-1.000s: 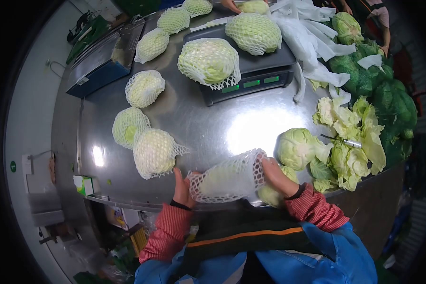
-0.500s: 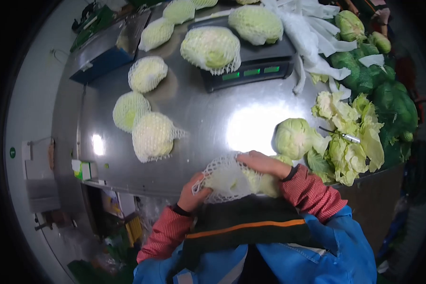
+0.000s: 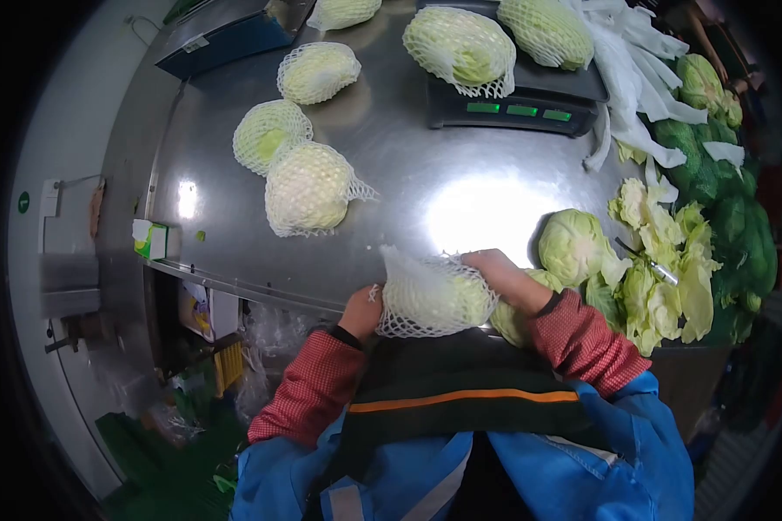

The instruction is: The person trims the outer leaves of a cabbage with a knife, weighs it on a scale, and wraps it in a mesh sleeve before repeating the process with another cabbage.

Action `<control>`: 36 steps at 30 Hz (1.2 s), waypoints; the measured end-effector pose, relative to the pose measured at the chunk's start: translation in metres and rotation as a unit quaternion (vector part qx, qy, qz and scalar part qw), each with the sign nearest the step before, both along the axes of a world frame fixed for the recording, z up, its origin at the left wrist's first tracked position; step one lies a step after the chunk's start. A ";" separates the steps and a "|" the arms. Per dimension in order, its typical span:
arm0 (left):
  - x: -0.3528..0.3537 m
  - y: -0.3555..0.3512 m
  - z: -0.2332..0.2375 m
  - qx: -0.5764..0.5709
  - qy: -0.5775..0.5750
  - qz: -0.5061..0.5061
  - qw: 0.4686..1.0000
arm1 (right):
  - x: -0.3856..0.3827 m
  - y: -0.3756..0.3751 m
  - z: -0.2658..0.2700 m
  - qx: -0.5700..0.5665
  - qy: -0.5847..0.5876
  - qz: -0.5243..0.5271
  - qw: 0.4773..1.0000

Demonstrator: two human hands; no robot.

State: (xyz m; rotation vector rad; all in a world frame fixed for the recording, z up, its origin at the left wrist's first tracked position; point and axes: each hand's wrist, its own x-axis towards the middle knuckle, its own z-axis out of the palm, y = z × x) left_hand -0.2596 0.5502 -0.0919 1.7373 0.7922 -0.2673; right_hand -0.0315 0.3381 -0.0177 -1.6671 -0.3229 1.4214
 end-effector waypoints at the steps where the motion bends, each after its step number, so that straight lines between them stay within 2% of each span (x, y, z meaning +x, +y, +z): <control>1: 0.005 0.002 0.004 0.007 0.008 -0.018 1.000 | 0.000 0.003 -0.004 -0.009 -0.051 0.019 0.998; 4: 0.020 -0.008 0.018 -0.225 0.029 0.128 0.966 | 0.004 0.004 -0.013 -0.096 -0.083 0.080 0.989; 7: 0.032 -0.008 0.037 -0.405 0.029 0.230 0.884 | 0.012 0.006 -0.009 0.005 0.098 0.024 0.995; 9: 0.029 -0.008 0.028 -0.333 -0.063 0.207 0.918 | 0.018 0.019 -0.001 -0.032 0.100 -0.048 0.993; 10: 0.024 -0.007 0.019 -0.331 -0.092 0.216 0.914 | 0.019 0.025 0.003 -0.051 0.102 -0.085 0.990; 12: 0.016 -0.001 -0.003 -0.362 -0.135 0.251 0.888 | 0.021 0.022 -0.020 0.055 0.198 -0.137 0.969; 14: 0.018 0.002 0.003 -0.249 -0.134 0.195 0.939 | 0.009 0.029 -0.024 0.246 0.049 -0.141 0.958; 15: 0.019 -0.001 0.006 -0.095 -0.116 0.104 0.983 | 0.003 0.032 -0.025 0.333 -0.023 -0.148 0.931; 16: 0.022 -0.004 0.001 -0.099 -0.123 0.123 0.980 | 0.002 0.034 -0.041 0.226 0.220 -0.256 0.914; 17: 0.025 -0.007 -0.005 -0.102 -0.131 0.141 0.976 | 0.000 0.039 -0.043 0.098 0.446 -0.342 0.821; 18: 0.027 -0.007 -0.031 -0.261 -0.165 0.264 0.914 | -0.002 0.038 -0.041 0.094 0.493 -0.394 0.770; 21: 0.064 -0.021 0.030 -0.401 -0.144 0.408 0.808 | 0.003 0.038 -0.020 0.143 0.481 -0.424 0.754; 23: 0.069 -0.022 0.039 -0.458 -0.098 0.480 0.741 | -0.002 0.039 -0.036 0.130 0.344 -0.369 0.854; 24: 0.070 -0.023 0.041 -0.456 -0.088 0.464 0.754 | -0.003 0.038 -0.044 0.123 0.270 -0.337 0.893; 27: 0.075 -0.026 0.045 -0.443 -0.068 0.420 0.789 | -0.003 0.038 -0.021 0.062 0.196 -0.356 0.912; 28: 0.075 -0.030 0.050 -0.418 -0.057 0.428 0.799 | 0.004 0.037 -0.013 0.003 0.102 -0.302 0.948; 29: 0.078 -0.035 0.057 -0.394 -0.048 0.433 0.809 | 0.008 0.029 -0.019 -0.016 -0.096 -0.216 0.972; 30: 0.081 -0.040 0.060 -0.371 -0.038 0.437 0.819 | 0.014 0.020 -0.029 -0.036 -0.290 -0.121 0.949; 31: 0.076 -0.037 0.057 -0.359 -0.040 0.369 0.856 | 0.017 0.013 -0.034 -0.058 -0.470 -0.020 0.881; 32: 0.071 -0.030 0.063 -0.345 -0.041 0.300 0.888 | 0.028 0.016 0.006 -0.130 -0.374 0.030 0.918; 33: 0.070 -0.029 0.068 -0.337 0.009 0.285 0.897 | 0.035 0.012 0.012 -0.120 -0.411 0.038 0.903; 34: 0.075 -0.028 0.086 -0.330 0.060 0.267 0.904 | 0.047 0.002 0.002 -0.064 -0.326 -0.018 0.943; 35: 0.069 -0.026 0.076 -0.321 0.039 0.271 0.907 | 0.054 -0.003 -0.003 -0.006 -0.236 -0.075 0.969; 36: 0.059 -0.020 0.058 -0.312 0.018 0.273 0.910 | 0.053 -0.005 -0.012 0.028 -0.055 -0.201 0.978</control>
